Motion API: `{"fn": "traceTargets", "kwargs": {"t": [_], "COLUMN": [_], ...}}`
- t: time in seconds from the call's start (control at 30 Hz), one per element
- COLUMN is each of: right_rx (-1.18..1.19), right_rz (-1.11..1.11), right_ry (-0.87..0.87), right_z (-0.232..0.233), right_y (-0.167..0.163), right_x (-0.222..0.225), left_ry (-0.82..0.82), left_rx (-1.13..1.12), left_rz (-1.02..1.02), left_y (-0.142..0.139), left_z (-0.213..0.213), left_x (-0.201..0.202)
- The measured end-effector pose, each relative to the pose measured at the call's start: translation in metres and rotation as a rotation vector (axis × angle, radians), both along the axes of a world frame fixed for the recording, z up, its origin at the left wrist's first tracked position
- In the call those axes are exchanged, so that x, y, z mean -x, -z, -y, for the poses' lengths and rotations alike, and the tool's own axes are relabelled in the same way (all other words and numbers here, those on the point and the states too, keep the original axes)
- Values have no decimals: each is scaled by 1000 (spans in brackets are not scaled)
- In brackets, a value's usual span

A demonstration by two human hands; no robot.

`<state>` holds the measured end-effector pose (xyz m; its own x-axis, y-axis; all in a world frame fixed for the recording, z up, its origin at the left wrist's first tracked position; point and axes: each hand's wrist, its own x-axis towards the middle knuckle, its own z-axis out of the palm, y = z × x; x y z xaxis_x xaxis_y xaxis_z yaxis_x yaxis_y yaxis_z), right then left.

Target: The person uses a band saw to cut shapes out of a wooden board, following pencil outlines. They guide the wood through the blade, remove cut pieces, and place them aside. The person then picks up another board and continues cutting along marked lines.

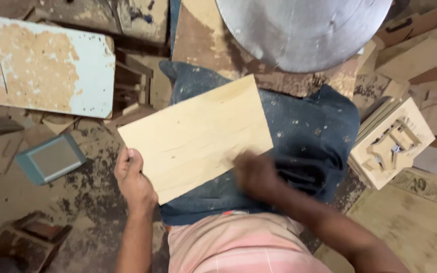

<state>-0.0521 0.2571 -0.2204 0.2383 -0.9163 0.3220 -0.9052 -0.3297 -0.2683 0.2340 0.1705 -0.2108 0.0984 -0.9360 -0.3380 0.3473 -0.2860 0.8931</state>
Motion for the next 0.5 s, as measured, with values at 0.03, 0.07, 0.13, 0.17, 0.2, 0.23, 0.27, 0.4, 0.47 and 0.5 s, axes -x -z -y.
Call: {"fn": "traceTargets", "kwargs": {"t": [0.03,0.07,0.13,0.17,0.2,0.23,0.27,0.4,0.47,0.5], "right_rx": [20,84,344,229,106,-15,-17,82,61,22], "right_rz": [-5,-176,-816,-519,-219,81,126,40,20,68], "right_ry": [-101,-67,68,100,132,169,55,30,58,-5], "right_z": [-7,-10,-7,-3,2,5,5,20,12,0], "right_y": [-2,-3,-2,-2,-2,-4,-8,-19,-22,-26], "right_x": [-5,-6,0,2,3,3,-1,0,-8,-19], "left_ry": [5,14,-13,-35,-35,-32,-26,-45,-28,-28], "left_rx": [13,17,15,7,19,36,70,28,78,43], "left_rz": [-4,-8,1,8,12,16,12,21,167,155], "left_y": [1,2,3,3,4,3,3,0,-1,-2], "left_z": [0,0,-3,-5,-6,-6,-6,-5,-6,-9], "left_x": [0,1,2,2,3,3,3,3,3,2]}}
